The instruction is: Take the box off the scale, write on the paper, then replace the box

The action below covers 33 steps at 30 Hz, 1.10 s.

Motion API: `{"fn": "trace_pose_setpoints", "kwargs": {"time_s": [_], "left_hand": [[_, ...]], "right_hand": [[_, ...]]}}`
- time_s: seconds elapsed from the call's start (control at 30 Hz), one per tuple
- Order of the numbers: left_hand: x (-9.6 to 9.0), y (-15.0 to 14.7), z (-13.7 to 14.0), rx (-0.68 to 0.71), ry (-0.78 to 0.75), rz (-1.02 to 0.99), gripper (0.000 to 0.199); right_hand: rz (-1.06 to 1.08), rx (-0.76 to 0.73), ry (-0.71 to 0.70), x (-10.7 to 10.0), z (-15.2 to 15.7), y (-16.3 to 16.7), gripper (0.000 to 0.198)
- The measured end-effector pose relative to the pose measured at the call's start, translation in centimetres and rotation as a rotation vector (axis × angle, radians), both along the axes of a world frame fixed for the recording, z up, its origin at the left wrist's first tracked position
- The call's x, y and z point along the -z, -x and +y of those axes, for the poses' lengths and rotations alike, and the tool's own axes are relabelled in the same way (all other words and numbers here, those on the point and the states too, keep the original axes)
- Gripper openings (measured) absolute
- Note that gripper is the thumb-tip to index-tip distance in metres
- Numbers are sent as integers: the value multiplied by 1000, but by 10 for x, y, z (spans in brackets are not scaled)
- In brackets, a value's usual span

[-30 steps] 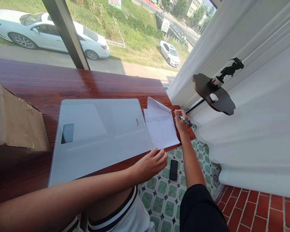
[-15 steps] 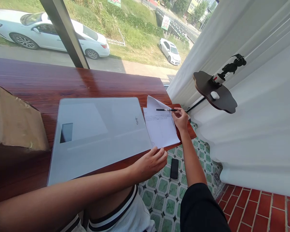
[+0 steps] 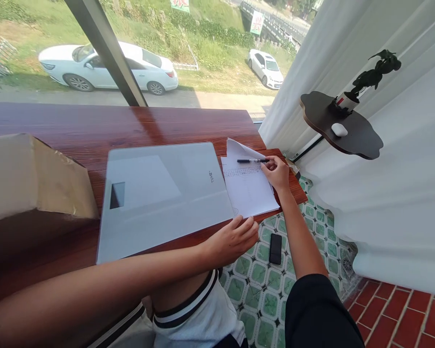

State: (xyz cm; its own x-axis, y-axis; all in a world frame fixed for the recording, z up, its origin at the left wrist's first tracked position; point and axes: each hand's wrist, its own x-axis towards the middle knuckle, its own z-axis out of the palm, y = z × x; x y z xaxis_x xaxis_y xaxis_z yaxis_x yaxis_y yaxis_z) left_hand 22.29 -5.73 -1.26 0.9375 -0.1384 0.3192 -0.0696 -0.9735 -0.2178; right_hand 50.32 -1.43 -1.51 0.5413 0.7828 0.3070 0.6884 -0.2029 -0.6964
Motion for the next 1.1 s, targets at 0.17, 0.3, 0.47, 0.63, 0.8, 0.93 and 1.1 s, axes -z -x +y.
{"fn": "trace_pose_setpoints", "kwargs": {"time_s": [0.17,0.3,0.47,0.63,0.8,0.93,1.1], "left_hand": [[0,1,1,-6,-8,-16,34],[-2,2,1,-10,-4,19,32],[-1,2,2,-3,2,36,34],[1,1,4,4,12,51,38],[4,2,5,37,6,18,37],[3,3,5,73,4,24,35],[1,10,2,89,5,37,33]], "right_hand": [[-63,-27,15,0,3,1,35],[-144,-13,-13,0,4,4,27],[-252,13,7,2,4,5,25],[-326,29,65,4,5,6,28],[-376,78,144,4,4,9,37],[-363,60,191,5,5,10,48],[-310,-24,152,4,5,11,44]]}}
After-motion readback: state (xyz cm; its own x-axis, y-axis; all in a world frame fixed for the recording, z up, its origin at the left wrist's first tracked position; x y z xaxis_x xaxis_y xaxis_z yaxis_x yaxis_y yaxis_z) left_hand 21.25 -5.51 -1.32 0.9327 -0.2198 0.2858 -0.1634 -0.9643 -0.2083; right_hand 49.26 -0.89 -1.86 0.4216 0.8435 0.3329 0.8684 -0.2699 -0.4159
